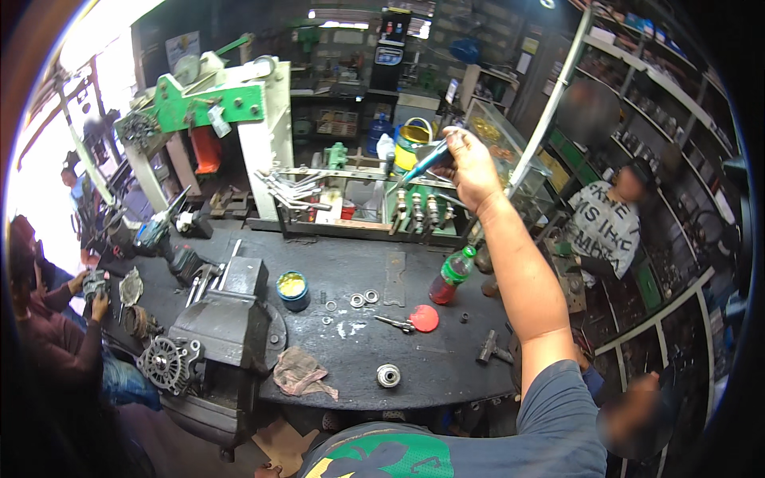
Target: The person assembles a mechanical component by inserting a bearing into a gear housing, applying lubricant, and using a hammer to seat the parts. They handle a gear, bearing, lubricant bottle, and hammer on a cluttered workbench.
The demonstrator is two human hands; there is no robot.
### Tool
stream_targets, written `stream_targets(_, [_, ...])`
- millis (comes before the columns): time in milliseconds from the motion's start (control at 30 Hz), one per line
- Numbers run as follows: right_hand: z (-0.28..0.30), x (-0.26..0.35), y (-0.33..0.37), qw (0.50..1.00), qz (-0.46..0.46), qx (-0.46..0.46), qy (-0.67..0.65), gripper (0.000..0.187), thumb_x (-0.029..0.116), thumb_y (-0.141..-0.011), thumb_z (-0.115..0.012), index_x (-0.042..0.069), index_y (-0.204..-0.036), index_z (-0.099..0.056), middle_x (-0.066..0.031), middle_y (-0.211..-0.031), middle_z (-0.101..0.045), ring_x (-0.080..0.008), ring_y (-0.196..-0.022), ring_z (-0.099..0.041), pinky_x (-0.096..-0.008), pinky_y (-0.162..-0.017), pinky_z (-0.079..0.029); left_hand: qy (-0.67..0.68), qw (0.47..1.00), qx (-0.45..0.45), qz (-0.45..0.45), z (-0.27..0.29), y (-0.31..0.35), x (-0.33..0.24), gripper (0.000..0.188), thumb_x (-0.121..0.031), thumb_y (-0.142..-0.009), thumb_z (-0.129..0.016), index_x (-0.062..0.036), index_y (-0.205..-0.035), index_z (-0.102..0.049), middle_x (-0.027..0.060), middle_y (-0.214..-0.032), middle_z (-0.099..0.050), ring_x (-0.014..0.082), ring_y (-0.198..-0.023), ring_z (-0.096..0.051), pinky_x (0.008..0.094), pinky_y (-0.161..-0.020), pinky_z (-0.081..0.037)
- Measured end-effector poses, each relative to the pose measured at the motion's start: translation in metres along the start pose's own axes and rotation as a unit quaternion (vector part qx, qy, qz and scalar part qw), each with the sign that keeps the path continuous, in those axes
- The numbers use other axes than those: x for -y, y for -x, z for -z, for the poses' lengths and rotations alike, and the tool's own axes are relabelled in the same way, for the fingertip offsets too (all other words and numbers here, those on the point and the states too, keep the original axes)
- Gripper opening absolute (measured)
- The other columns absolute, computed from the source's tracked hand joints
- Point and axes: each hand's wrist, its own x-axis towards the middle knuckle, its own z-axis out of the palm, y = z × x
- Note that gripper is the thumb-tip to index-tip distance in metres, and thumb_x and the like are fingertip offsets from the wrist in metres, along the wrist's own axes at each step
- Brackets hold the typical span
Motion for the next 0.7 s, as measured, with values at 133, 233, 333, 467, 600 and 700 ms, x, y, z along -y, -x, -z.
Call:
stream_targets(133, [0.031,0.001,0.070,1.000,-0.020,-0.015,-0.014,0.038,0.040,-0.114,-0.068,0.006,-0.132,-0.065,-0.0023,-0.099,-0.073,-0.0128,-0.078,-0.073,-0.0301,-0.069,-0.066,0.062,0.998,-0.004,0.005,0.015,-0.007,-0.048,0.060,-0.034,-0.090,-0.092,0.0048,-0.132,-0.075,0.0223,-0.132,-0.079,0.0331,-0.124,-0.076,0.0427,-0.110,-0.058])
stream_targets(233, [0.053,0.000,0.118,0.996,-0.077,-0.031,-0.032,0.040,0.043,-0.113,-0.070,0.006,-0.124,-0.065,-0.0031,-0.096,-0.073,-0.0131,-0.075,-0.073,-0.0295,-0.066,-0.065,0.059,0.996,-0.049,-0.051,0.017,0.000,-0.081,0.055,-0.028,-0.089,-0.093,0.0050,-0.130,-0.075,0.0225,-0.130,-0.080,0.0326,-0.119,-0.077,0.0413,-0.106,-0.059])
stream_targets(333, [0.089,-0.020,0.158,0.984,-0.134,-0.061,-0.096,0.035,0.045,-0.111,-0.072,0.011,-0.118,-0.066,-0.0014,-0.089,-0.073,-0.0123,-0.067,-0.073,-0.0270,-0.060,-0.061,0.096,0.994,-0.018,-0.057,0.011,-0.001,-0.106,0.056,-0.029,-0.090,-0.092,0.0052,-0.130,-0.075,0.0207,-0.131,-0.080,0.0332,-0.116,-0.078,0.0413,-0.104,-0.060])
stream_targets(467, [0.119,-0.041,0.204,0.964,-0.195,-0.093,-0.156,0.035,0.047,-0.111,-0.071,0.012,-0.117,-0.066,-0.0019,-0.087,-0.074,-0.0139,-0.065,-0.073,-0.0296,-0.059,-0.062,0.066,0.997,-0.005,-0.048,-0.012,0.015,-0.119,0.050,-0.028,-0.091,-0.090,0.0038,-0.127,-0.076,0.0198,-0.123,-0.081,0.0325,-0.113,-0.079,0.0422,-0.100,-0.061])
stream_targets(600, [0.142,-0.058,0.234,0.952,-0.220,-0.133,-0.164,0.041,0.052,-0.107,-0.075,0.013,-0.112,-0.065,0.0000,-0.081,-0.071,-0.0129,-0.063,-0.071,-0.0291,-0.056,-0.060,0.037,0.998,0.020,-0.041,-0.036,0.039,-0.125,0.051,-0.029,-0.091,-0.090,0.0038,-0.128,-0.075,0.0207,-0.124,-0.081,0.0330,-0.114,-0.079,0.0426,-0.101,-0.061])
stream_targets(700, [0.149,-0.065,0.250,0.943,-0.241,-0.148,-0.175,0.044,0.057,-0.104,-0.077,0.014,-0.105,-0.066,0.0004,-0.079,-0.070,-0.0121,-0.061,-0.069,-0.0290,-0.054,-0.056,0.022,0.999,0.033,-0.036,-0.047,0.056,-0.125,0.052,-0.029,-0.091,-0.090,0.0038,-0.129,-0.075,0.0213,-0.125,-0.081,0.0333,-0.115,-0.078,0.0429,-0.101,-0.060])
